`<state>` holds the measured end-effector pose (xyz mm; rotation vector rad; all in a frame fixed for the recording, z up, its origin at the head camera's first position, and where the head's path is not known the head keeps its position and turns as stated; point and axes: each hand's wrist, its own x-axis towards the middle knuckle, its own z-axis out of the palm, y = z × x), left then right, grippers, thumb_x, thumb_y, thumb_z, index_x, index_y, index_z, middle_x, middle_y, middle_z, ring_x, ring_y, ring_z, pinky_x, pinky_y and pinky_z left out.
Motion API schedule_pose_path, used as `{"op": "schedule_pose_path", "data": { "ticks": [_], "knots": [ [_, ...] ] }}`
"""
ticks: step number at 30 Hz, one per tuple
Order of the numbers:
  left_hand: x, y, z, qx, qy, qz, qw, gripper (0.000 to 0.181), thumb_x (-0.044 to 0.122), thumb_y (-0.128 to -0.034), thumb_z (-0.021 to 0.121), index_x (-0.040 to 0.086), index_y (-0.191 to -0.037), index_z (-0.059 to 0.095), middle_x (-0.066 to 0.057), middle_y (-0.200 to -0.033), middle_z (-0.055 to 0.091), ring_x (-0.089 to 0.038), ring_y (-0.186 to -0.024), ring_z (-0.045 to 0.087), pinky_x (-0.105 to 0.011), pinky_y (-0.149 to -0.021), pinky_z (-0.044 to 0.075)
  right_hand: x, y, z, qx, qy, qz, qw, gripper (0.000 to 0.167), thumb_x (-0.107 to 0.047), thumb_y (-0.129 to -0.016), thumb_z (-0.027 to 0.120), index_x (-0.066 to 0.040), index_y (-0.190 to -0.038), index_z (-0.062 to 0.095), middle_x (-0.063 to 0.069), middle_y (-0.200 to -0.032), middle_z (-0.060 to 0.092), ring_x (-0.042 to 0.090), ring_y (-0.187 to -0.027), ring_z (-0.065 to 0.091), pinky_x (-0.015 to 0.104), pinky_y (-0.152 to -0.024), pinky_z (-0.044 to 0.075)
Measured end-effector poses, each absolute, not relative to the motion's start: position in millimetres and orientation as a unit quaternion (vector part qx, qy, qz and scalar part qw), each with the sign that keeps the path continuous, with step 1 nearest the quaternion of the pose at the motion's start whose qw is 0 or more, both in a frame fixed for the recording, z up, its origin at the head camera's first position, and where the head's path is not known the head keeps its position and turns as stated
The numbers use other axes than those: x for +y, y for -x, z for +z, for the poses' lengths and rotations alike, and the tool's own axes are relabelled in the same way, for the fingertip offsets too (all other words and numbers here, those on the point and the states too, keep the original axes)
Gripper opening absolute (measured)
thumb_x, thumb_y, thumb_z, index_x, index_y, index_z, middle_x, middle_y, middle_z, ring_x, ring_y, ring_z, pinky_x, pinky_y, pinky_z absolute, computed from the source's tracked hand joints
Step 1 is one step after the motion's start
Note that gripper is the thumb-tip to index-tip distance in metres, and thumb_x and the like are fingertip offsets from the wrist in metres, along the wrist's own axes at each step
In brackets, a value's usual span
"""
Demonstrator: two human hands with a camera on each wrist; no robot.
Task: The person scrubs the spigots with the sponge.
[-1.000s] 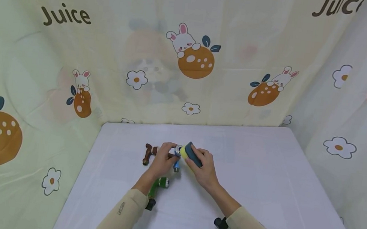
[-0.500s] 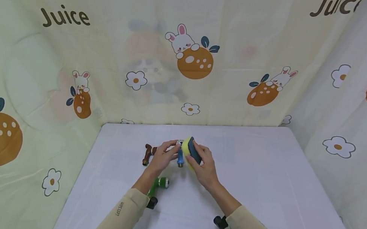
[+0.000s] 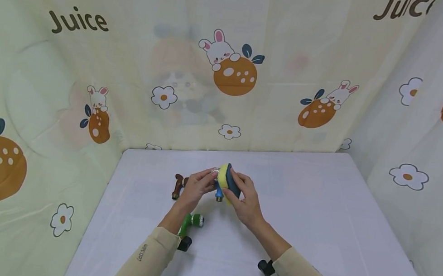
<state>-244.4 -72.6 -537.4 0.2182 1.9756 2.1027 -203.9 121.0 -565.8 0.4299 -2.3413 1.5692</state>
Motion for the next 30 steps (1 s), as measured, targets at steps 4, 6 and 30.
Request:
{"op": "schedule_pose_path", "data": {
  "ticks": [4, 6, 30],
  "knots": [
    [-73.0, 243.8, -536.7, 0.674, -0.074, 0.723, 0.133, 0.047, 0.043, -0.1041, 0.062, 0.013, -0.140, 0.066, -0.011, -0.131, 0.069, -0.024, -0.115, 0.070, -0.044, -0.102, 0.058, 121.2, 203.3, -565.3, -0.813, -0.153, 0.542, 0.147, 0.065, -0.025, -0.098, 0.074, -0.025, -0.157, 0.047, 0.011, -0.146, 0.052, 0.029, -0.134, 0.049, 0.055, -0.110, 0.048],
    [-73.1, 243.5, -536.5, 0.672, -0.075, 0.724, 0.137, 0.048, 0.045, -0.1041, 0.061, 0.014, -0.141, 0.066, -0.010, -0.132, 0.069, -0.024, -0.115, 0.069, -0.045, -0.102, 0.058, 121.2, 202.9, -565.1, -0.814, -0.156, 0.540, 0.149, 0.065, -0.024, -0.098, 0.074, -0.023, -0.157, 0.047, 0.011, -0.146, 0.051, 0.029, -0.133, 0.049, 0.055, -0.110, 0.048],
    [-74.0, 239.4, -532.0, 0.646, -0.115, 0.739, 0.154, 0.046, 0.041, -0.1076, 0.056, 0.010, -0.140, 0.063, -0.007, -0.128, 0.070, -0.026, -0.122, 0.068, -0.048, -0.107, 0.054, 120.0, 204.6, -560.8, -0.824, -0.163, 0.514, 0.176, 0.063, -0.024, -0.098, 0.075, -0.020, -0.156, 0.049, 0.011, -0.149, 0.049, 0.030, -0.133, 0.047, 0.051, -0.104, 0.049]
  ]
}}
